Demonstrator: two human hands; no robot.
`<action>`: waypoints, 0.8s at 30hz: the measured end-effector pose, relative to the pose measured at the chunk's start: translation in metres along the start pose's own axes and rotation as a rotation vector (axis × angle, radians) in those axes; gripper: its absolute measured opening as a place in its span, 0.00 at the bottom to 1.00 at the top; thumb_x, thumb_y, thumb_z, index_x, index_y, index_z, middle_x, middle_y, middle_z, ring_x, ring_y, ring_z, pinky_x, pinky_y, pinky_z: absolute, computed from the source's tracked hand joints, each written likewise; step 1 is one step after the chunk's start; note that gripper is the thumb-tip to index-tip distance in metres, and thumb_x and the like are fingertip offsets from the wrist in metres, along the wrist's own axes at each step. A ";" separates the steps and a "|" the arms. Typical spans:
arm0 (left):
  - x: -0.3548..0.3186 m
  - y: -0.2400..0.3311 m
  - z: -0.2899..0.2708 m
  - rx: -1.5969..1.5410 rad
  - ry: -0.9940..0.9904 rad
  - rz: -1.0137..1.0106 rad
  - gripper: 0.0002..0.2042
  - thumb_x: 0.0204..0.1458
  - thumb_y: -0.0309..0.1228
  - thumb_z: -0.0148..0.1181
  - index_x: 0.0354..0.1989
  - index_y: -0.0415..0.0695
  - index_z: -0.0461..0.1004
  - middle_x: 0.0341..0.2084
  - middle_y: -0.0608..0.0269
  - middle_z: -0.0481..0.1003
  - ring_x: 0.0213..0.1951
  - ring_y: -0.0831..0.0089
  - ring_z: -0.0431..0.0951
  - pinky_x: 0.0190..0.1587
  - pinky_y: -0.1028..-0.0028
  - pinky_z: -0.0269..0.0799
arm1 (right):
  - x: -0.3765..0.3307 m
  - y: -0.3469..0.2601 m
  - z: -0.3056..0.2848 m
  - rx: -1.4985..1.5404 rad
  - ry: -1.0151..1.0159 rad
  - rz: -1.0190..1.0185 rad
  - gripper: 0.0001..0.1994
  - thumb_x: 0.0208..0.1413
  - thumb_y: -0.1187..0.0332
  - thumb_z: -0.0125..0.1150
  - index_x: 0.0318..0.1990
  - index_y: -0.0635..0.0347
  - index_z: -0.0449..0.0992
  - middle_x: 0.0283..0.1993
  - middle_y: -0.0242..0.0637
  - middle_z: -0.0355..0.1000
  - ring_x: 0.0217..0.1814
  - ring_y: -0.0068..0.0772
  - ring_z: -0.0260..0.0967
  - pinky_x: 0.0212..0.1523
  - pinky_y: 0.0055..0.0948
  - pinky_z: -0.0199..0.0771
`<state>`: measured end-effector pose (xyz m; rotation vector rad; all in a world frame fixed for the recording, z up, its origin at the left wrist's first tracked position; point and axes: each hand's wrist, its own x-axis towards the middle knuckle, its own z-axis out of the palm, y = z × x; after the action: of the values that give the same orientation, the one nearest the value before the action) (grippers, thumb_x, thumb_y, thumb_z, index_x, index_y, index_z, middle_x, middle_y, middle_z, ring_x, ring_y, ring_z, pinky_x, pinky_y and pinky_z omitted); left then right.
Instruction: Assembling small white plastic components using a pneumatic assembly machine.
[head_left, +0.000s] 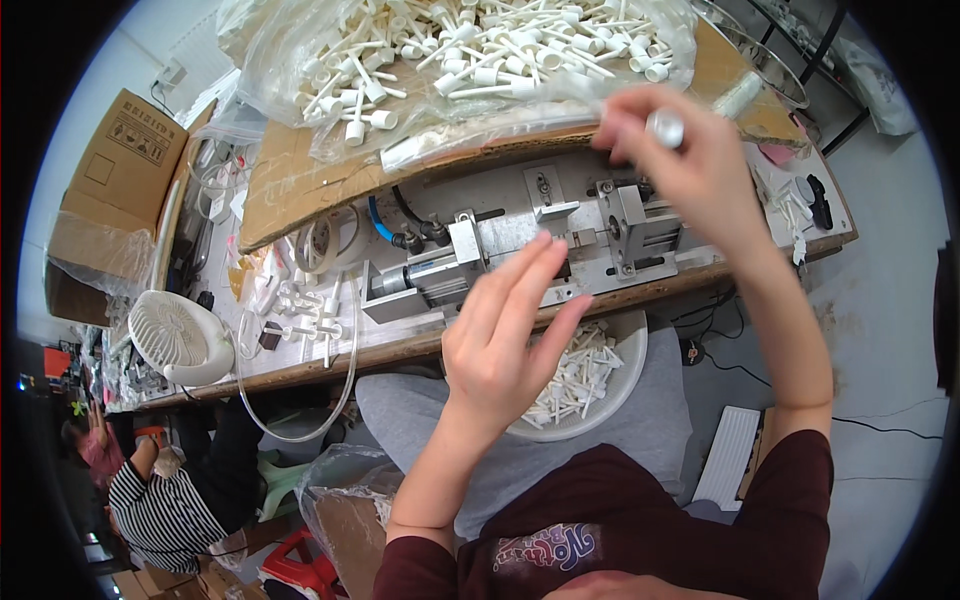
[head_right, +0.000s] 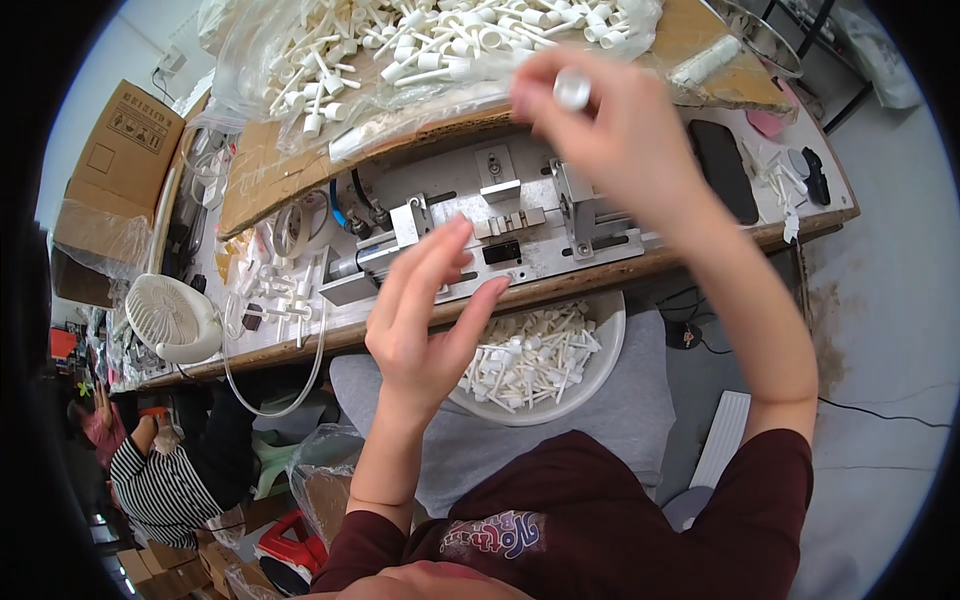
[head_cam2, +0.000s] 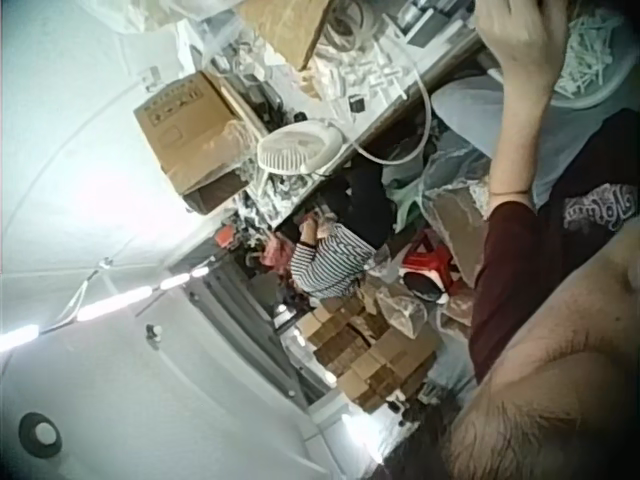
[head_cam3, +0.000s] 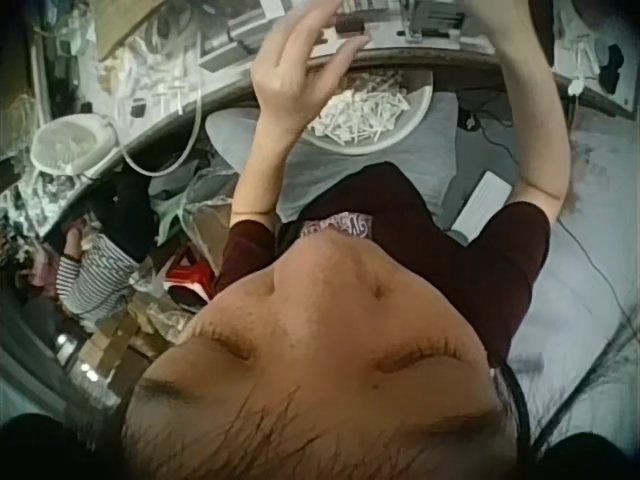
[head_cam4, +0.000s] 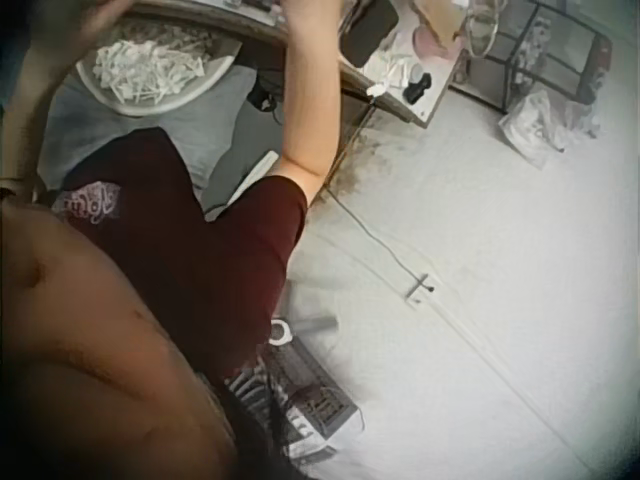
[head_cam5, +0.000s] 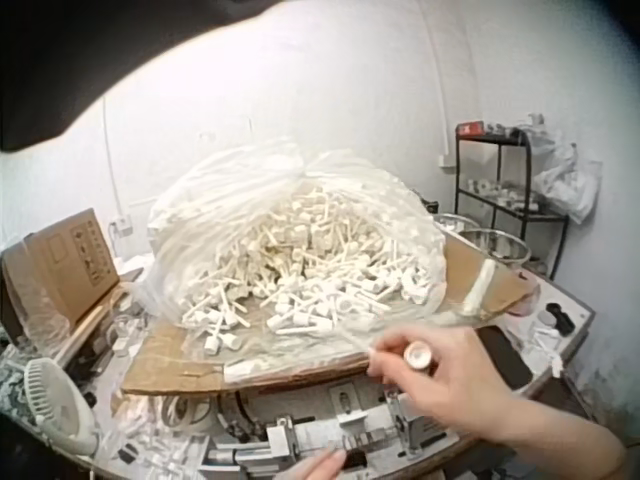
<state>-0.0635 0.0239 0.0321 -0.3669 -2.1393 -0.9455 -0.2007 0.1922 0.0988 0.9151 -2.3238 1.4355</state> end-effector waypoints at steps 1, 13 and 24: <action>0.002 0.003 0.003 0.004 0.052 0.005 0.23 0.44 0.24 0.74 0.51 0.36 0.77 0.46 0.49 0.79 0.41 0.58 0.82 0.42 0.68 0.79 | -0.021 -0.005 0.010 0.069 -0.019 -0.001 0.07 0.60 0.68 0.62 0.40 0.62 0.79 0.32 0.37 0.79 0.31 0.27 0.79 0.33 0.27 0.75; -0.029 -0.002 0.015 -0.169 -0.078 -0.146 0.21 0.42 0.17 0.72 0.49 0.37 0.80 0.44 0.51 0.79 0.41 0.66 0.82 0.38 0.71 0.81 | -0.097 0.000 0.031 0.399 -0.402 0.556 0.11 0.64 0.71 0.59 0.51 0.66 0.77 0.41 0.34 0.80 0.39 0.19 0.76 0.42 0.21 0.78; -0.026 -0.023 0.023 0.367 -0.341 0.084 0.11 0.49 0.29 0.70 0.40 0.40 0.81 0.49 0.58 0.80 0.30 0.68 0.81 0.33 0.72 0.76 | -0.092 -0.006 0.005 -0.043 0.115 -0.059 0.14 0.52 0.65 0.73 0.43 0.61 0.84 0.36 0.37 0.73 0.41 0.25 0.71 0.39 0.25 0.69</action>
<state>-0.0698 0.0259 -0.0083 -0.4516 -2.5245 -0.4488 -0.1252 0.2203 0.0529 0.8588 -2.2172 1.3723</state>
